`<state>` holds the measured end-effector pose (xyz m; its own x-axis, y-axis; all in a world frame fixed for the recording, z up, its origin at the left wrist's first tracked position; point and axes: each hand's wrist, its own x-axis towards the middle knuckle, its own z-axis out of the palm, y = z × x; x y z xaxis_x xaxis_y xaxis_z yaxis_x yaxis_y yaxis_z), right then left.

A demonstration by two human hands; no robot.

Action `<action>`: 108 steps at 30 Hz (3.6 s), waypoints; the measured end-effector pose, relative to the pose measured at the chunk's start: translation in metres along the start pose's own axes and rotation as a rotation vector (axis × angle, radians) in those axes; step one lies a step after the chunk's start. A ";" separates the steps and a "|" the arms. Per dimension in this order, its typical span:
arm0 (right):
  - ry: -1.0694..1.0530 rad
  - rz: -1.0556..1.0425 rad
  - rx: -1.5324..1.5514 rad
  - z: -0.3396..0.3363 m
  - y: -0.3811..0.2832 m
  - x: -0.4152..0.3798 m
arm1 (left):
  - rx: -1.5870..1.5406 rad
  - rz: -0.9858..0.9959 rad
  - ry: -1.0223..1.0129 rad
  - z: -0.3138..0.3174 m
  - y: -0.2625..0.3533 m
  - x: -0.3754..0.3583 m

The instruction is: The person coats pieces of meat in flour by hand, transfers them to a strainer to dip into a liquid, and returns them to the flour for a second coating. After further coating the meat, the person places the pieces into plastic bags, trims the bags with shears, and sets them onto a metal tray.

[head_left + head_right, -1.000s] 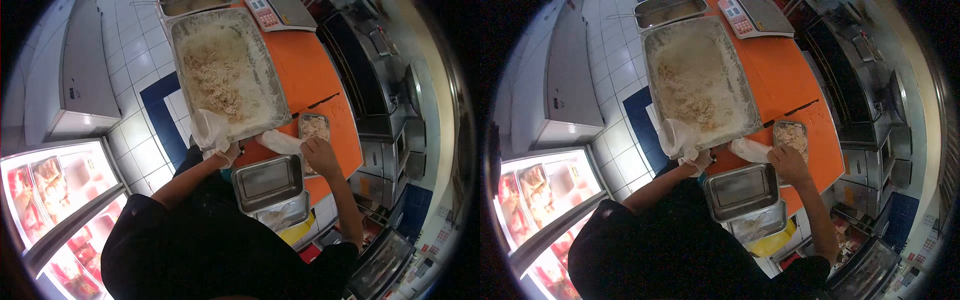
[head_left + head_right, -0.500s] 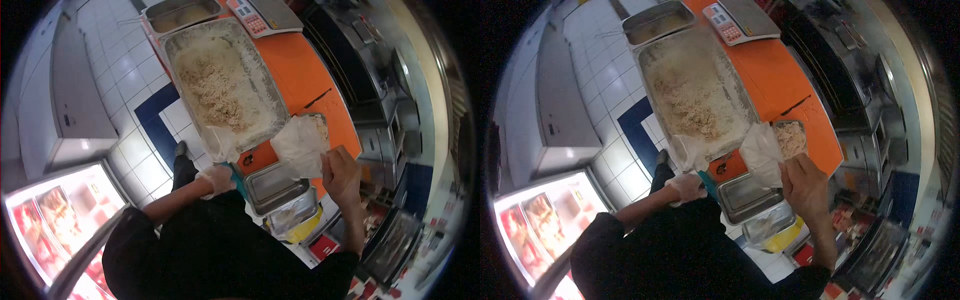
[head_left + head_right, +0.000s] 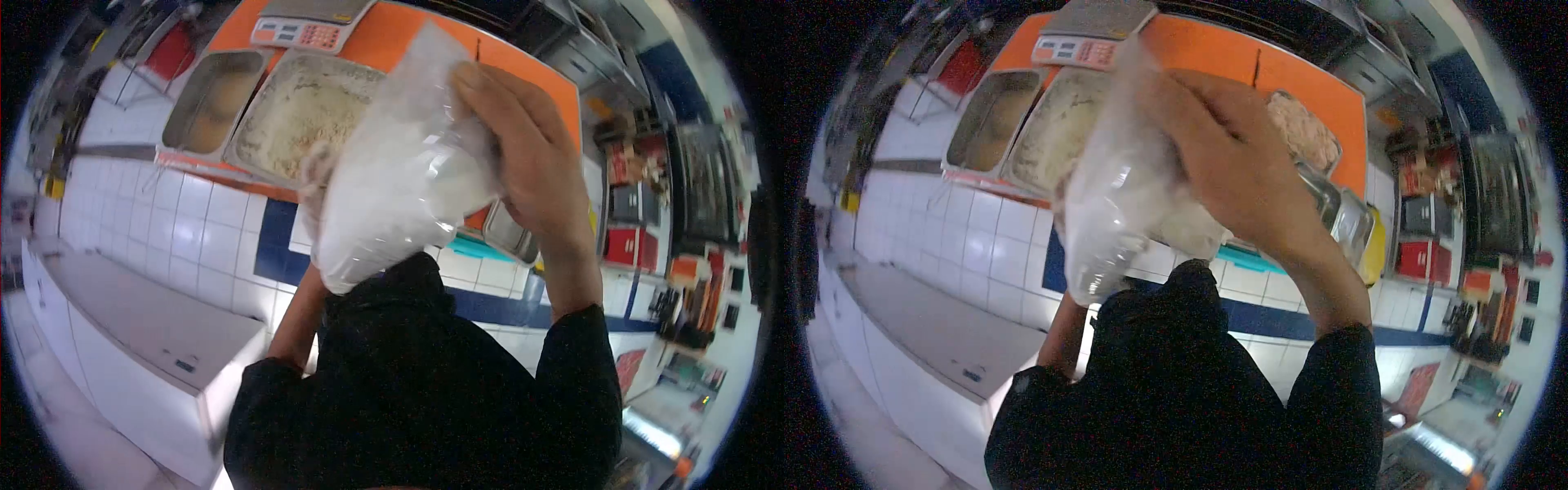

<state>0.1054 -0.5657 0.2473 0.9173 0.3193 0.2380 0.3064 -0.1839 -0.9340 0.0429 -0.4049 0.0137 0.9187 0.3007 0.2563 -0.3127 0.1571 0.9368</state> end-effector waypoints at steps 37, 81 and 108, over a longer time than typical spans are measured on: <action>0.123 0.393 -0.258 0.113 0.259 0.071 | 0.988 -0.021 -0.409 -0.156 0.079 0.171; 0.454 0.481 -0.107 0.052 0.312 0.076 | 1.046 0.184 -0.525 -0.097 -0.020 0.209; -0.034 0.534 -0.573 0.183 0.273 0.065 | 1.282 -0.120 -0.498 -0.200 0.059 0.203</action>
<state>0.2020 -0.4256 -0.0411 0.9718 0.0790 -0.2220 -0.0823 -0.7689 -0.6340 0.1621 -0.1465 0.0736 0.9974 -0.0607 -0.0377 -0.0372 -0.8914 0.4517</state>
